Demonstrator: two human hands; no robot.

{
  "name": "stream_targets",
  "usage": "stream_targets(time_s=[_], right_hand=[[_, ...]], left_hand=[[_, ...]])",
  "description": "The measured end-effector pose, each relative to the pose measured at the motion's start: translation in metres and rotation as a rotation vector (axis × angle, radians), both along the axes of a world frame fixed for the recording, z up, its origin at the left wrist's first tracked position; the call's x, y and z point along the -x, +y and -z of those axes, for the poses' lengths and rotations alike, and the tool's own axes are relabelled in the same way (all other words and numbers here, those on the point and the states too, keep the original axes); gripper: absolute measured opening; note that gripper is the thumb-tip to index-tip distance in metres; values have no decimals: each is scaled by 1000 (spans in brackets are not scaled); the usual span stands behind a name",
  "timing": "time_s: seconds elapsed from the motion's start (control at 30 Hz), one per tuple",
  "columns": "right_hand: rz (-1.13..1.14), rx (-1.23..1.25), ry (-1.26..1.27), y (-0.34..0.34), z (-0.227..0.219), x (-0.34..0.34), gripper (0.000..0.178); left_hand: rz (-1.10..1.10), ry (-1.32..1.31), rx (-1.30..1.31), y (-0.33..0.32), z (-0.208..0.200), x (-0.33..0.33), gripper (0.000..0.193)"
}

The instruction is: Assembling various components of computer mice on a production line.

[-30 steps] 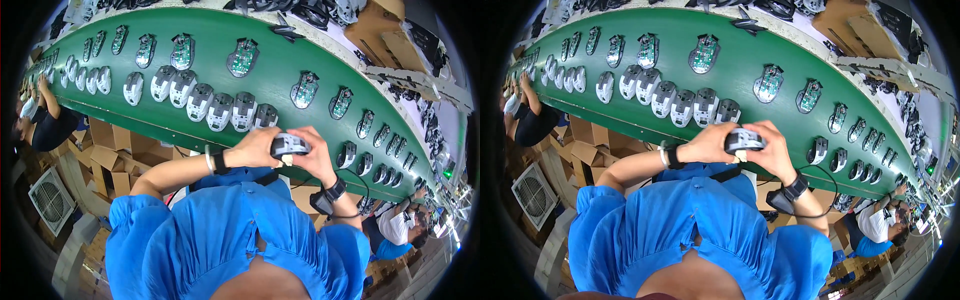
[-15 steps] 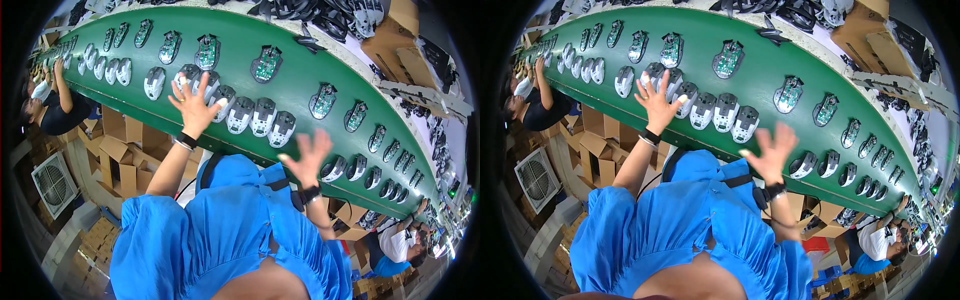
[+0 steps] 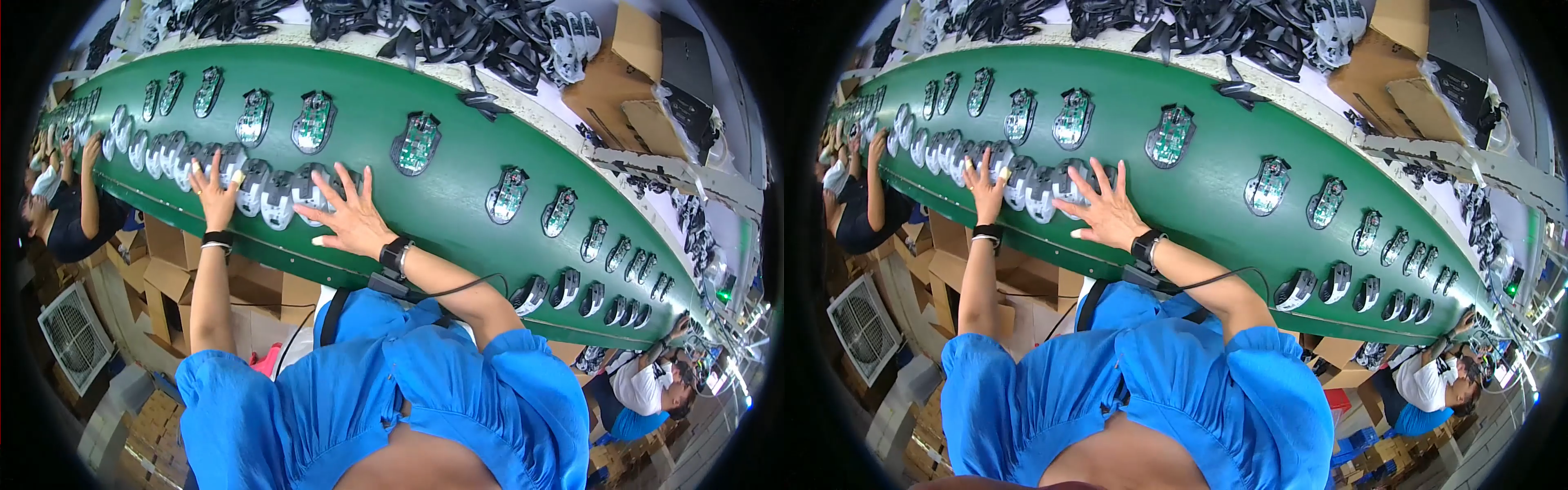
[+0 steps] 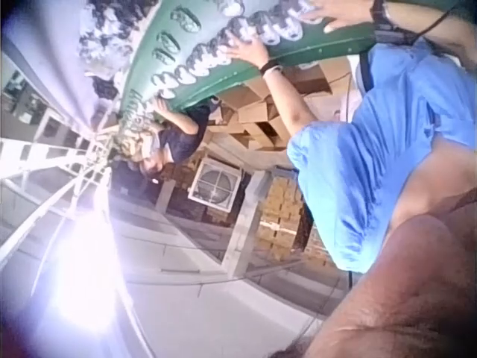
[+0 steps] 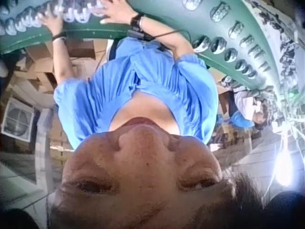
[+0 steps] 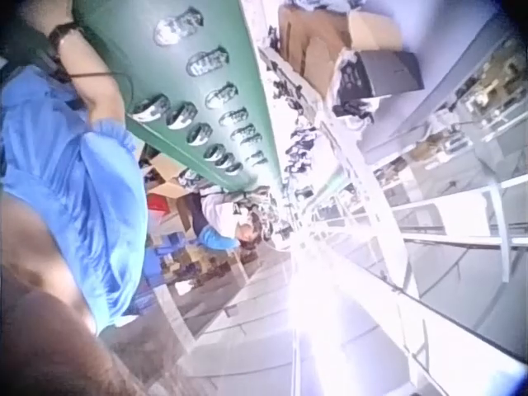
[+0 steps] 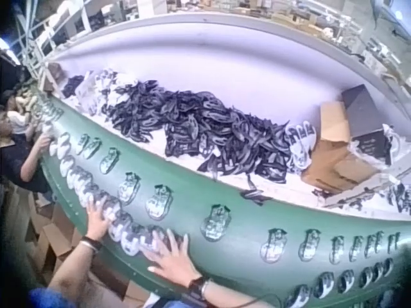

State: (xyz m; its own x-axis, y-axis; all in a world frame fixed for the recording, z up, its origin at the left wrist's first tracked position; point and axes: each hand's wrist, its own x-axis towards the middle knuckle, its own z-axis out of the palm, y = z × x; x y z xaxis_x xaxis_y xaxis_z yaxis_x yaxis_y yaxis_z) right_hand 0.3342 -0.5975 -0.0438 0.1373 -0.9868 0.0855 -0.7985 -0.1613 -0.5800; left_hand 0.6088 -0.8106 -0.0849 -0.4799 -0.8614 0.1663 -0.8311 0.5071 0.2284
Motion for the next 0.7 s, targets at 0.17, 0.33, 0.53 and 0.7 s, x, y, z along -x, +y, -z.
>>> stream_targets(time_s=[0.17,0.33,0.53,0.7], right_hand=[[636,351,79,-20,-16,142,42],[594,69,394,8,18,261,32],[701,124,212,6,36,260,24],[929,337,84,8,39,261,21]], left_hand=[[-34,9,28,21,-43,27,70],[18,215,-32,115,-54,98,73],[-9,-59,-190,190,-39,184,86],[242,-49,-125,198,-33,196,82]])
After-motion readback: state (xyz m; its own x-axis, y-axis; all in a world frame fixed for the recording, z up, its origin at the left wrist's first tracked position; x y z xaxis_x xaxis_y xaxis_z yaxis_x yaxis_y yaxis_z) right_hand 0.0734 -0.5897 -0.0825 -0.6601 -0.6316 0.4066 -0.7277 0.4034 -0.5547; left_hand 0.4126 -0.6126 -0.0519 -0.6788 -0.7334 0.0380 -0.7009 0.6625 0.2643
